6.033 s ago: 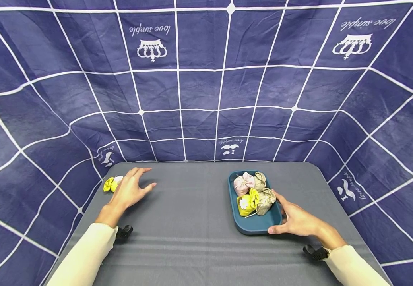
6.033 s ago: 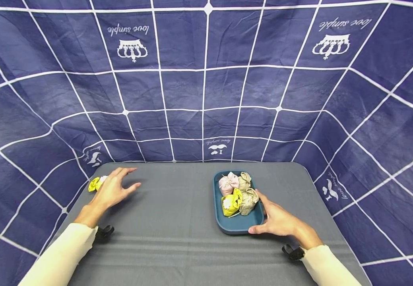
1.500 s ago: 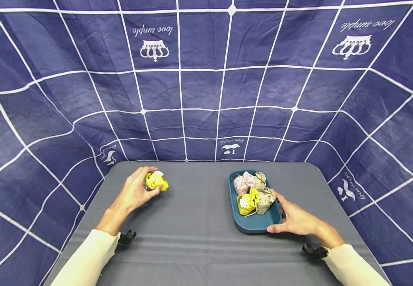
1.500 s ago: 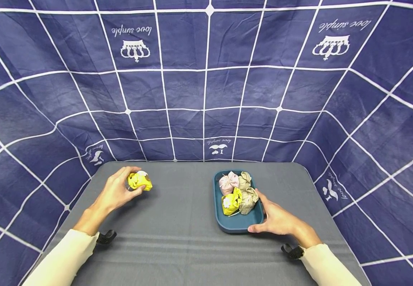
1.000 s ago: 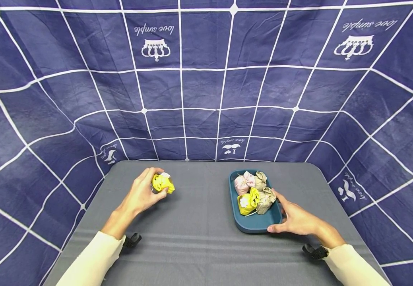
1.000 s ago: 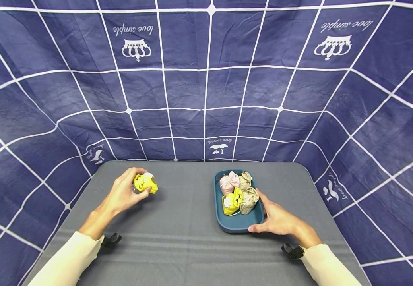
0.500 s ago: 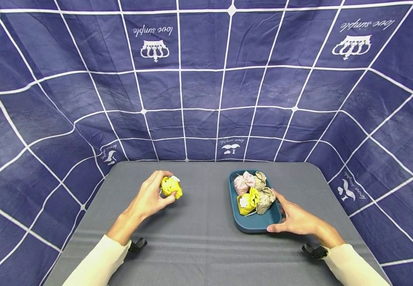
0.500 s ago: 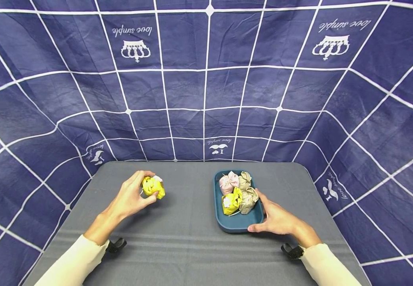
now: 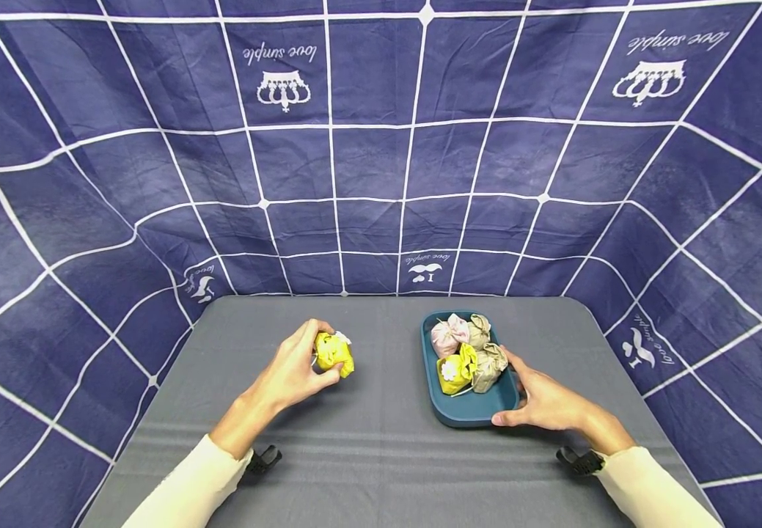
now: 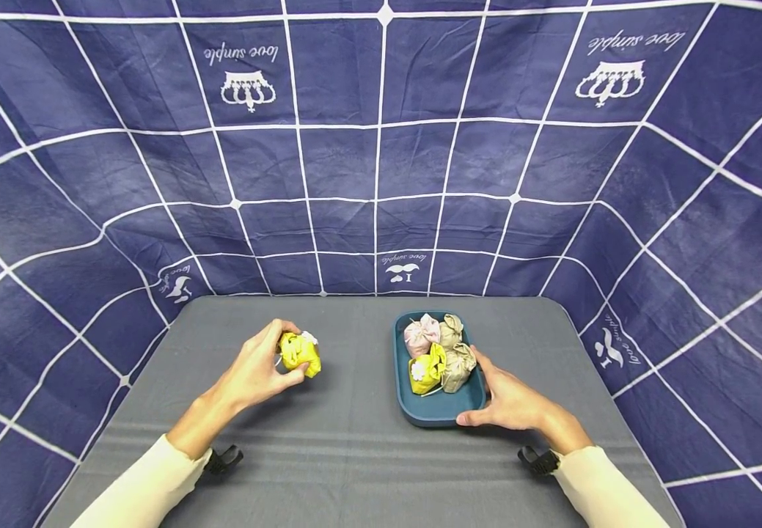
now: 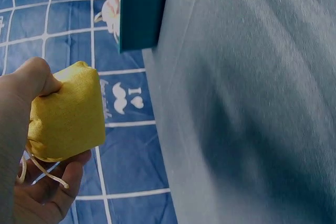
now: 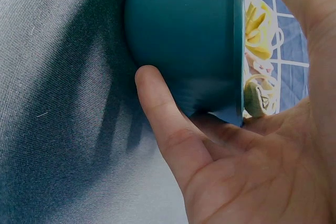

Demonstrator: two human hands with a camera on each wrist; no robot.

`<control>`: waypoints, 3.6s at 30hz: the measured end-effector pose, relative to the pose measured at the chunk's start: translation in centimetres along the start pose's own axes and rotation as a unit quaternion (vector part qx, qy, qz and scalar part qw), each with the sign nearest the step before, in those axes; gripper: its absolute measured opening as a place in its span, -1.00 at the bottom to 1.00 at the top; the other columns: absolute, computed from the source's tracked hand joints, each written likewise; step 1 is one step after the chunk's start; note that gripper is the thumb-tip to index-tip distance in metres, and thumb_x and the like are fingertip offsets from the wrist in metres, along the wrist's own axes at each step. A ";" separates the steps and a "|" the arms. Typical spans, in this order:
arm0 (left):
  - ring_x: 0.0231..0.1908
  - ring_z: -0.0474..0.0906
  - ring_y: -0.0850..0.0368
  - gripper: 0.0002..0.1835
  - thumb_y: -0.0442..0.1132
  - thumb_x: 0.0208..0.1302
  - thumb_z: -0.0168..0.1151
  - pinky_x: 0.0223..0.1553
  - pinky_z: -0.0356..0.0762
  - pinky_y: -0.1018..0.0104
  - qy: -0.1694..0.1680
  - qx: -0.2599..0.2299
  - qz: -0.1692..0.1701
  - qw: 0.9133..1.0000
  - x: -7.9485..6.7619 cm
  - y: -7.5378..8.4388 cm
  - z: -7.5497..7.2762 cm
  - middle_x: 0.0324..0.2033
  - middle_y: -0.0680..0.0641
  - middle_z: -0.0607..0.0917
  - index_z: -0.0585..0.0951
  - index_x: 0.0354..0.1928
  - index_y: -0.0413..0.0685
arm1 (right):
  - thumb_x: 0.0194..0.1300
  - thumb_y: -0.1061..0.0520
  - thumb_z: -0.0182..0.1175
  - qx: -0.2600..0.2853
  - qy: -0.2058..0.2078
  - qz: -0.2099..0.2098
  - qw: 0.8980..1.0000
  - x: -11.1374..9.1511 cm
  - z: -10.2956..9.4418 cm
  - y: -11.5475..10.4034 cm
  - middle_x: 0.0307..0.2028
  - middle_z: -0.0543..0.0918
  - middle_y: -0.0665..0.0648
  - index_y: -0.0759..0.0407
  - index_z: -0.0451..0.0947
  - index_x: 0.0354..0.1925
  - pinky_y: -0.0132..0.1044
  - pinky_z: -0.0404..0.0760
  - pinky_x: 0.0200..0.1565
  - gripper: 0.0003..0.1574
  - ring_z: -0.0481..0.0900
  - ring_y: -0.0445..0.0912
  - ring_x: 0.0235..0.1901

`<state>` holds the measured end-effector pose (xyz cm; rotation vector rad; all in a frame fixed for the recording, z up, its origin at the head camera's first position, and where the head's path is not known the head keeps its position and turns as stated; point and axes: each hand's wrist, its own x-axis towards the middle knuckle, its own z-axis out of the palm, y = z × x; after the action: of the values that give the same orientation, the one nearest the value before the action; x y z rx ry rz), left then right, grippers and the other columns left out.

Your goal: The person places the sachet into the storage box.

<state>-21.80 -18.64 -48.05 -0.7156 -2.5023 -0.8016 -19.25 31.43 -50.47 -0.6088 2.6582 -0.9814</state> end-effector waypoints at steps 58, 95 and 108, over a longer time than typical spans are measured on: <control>-0.03 0.79 0.12 -0.36 -0.09 0.26 0.74 0.09 0.85 0.19 -0.089 -0.059 0.098 0.989 3.9 9.9 6.5 0.10 -0.01 0.77 0.60 0.28 0.00 | 0.20 -0.17 0.79 -0.004 -0.003 -0.002 1.000 0.1 -0.2 0.0 0.09 0.83 0.30 0.47 -0.17 0.84 -0.25 0.77 0.02 0.78 0.79 -0.08 -0.01; -0.03 0.78 0.13 -0.36 -0.04 0.31 0.72 0.09 0.84 0.25 -0.126 -0.040 0.118 0.984 5.1 12.0 10.1 0.09 -0.03 0.76 0.59 0.31 0.03 | 0.21 -0.15 0.79 0.007 -0.010 -0.001 1.000 0.2 -0.2 0.2 0.11 0.85 0.33 0.48 -0.19 0.84 -0.27 0.78 0.01 0.78 0.83 -0.07 0.01; -0.04 0.80 0.11 -0.36 -0.04 0.31 0.73 0.09 0.84 0.23 -0.133 -0.039 0.118 0.983 5.4 12.2 10.9 0.08 -0.02 0.77 0.58 0.30 0.01 | 0.19 -0.19 0.79 -0.019 0.008 -0.010 1.000 0.2 -0.1 0.2 0.30 0.77 0.48 0.48 -0.12 0.83 -0.12 0.79 0.12 0.76 0.81 0.04 0.13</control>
<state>-21.36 -1.41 -48.41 -1.1926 -2.5590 -0.7628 -19.50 31.57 -50.52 -0.6386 2.6969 -0.9462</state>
